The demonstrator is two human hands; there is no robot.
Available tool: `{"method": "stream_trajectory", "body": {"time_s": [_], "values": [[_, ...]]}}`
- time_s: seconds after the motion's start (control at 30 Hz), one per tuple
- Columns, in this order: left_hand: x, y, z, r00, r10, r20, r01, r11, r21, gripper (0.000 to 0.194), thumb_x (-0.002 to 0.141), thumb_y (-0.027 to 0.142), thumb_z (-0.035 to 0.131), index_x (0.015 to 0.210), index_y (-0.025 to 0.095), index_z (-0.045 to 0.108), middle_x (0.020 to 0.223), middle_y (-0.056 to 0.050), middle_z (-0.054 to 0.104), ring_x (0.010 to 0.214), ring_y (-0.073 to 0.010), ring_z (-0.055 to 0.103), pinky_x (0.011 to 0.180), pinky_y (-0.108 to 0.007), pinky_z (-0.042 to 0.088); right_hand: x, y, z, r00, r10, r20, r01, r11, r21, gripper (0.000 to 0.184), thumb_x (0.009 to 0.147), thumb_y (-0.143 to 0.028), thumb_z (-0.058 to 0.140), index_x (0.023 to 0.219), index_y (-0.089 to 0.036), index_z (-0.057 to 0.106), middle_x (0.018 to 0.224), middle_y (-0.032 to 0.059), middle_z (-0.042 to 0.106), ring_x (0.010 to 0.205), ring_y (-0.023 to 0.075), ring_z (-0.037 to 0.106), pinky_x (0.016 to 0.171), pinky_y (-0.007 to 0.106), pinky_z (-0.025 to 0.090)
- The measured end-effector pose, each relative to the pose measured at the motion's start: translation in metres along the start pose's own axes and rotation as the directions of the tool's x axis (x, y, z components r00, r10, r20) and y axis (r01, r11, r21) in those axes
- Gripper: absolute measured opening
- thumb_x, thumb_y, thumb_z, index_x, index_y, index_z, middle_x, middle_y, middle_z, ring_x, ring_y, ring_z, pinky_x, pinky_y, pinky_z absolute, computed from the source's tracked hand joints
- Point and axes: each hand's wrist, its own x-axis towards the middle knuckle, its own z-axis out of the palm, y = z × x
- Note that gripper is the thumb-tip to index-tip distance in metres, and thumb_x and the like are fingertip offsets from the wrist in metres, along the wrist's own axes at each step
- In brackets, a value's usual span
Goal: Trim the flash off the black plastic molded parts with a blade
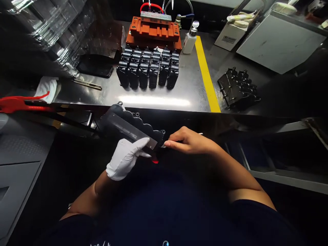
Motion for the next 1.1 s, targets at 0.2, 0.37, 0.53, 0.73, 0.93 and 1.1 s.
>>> {"method": "stream_trajectory", "body": {"time_s": [0.2,0.37,0.53,0.73,0.93,1.1], "values": [[0.013,0.003,-0.010,0.966,-0.148,0.211,0.165,0.984,-0.066,0.014,0.078,0.022,0.075,0.087,0.012,0.074,0.081,-0.006,0.074,0.064,-0.0149,0.069,0.039,-0.014,0.050,0.001,-0.007,-0.009,0.978,-0.143,-0.150,0.035,0.827,-0.560,0.059,0.087,-0.072,0.048,0.071,-0.016,0.061,0.062,0.0023,0.055,0.056,0.0118,0.046,0.050,0.028,0.021],[0.020,0.000,-0.015,0.908,-0.314,0.276,0.353,0.930,-0.103,0.008,0.079,0.016,0.071,0.077,0.009,0.073,0.066,-0.006,0.070,0.049,-0.0100,0.062,0.037,-0.013,0.047,0.007,-0.009,-0.003,0.984,-0.179,-0.015,0.117,0.701,-0.704,0.067,0.091,-0.074,0.032,0.063,-0.018,0.056,0.058,0.0018,0.048,0.054,0.0127,0.038,0.050,0.030,0.018],[0.020,-0.003,-0.015,0.895,-0.330,0.298,0.378,0.918,-0.118,0.009,0.082,0.015,0.068,0.083,0.010,0.075,0.070,-0.007,0.073,0.053,-0.0130,0.066,0.037,-0.014,0.048,0.007,-0.003,0.004,0.966,-0.256,0.038,0.222,0.741,-0.634,0.061,0.099,-0.059,0.034,0.057,-0.018,0.053,0.053,0.0001,0.045,0.050,0.0116,0.034,0.049,0.030,0.017],[0.020,0.000,-0.014,0.889,-0.325,0.322,0.380,0.917,-0.125,0.008,0.081,0.015,0.070,0.083,0.010,0.075,0.067,-0.006,0.071,0.048,-0.0093,0.060,0.035,-0.012,0.044,0.009,-0.003,0.002,0.949,-0.316,0.010,0.247,0.719,-0.650,0.058,0.095,-0.061,0.043,0.055,-0.019,0.050,0.053,-0.0006,0.043,0.051,0.0124,0.033,0.049,0.030,0.020],[0.021,-0.001,-0.014,0.887,-0.338,0.316,0.396,0.907,-0.143,0.011,0.082,0.015,0.068,0.087,0.009,0.075,0.076,-0.008,0.073,0.050,-0.0100,0.062,0.035,-0.012,0.045,0.010,-0.001,0.004,0.957,-0.288,0.043,0.248,0.728,-0.639,0.062,0.096,-0.061,0.040,0.050,-0.019,0.045,0.048,-0.0017,0.036,0.048,0.0118,0.029,0.047,0.030,0.018],[0.021,-0.003,-0.017,0.871,-0.362,0.332,0.429,0.890,-0.155,0.011,0.084,0.013,0.064,0.082,0.008,0.073,0.066,-0.006,0.069,0.045,-0.0098,0.060,0.032,-0.012,0.044,0.010,-0.003,0.007,0.946,-0.323,0.015,0.233,0.649,-0.725,0.060,0.095,-0.061,0.042,0.053,-0.019,0.048,0.051,-0.0007,0.043,0.050,0.0115,0.037,0.047,0.029,0.023]]}}
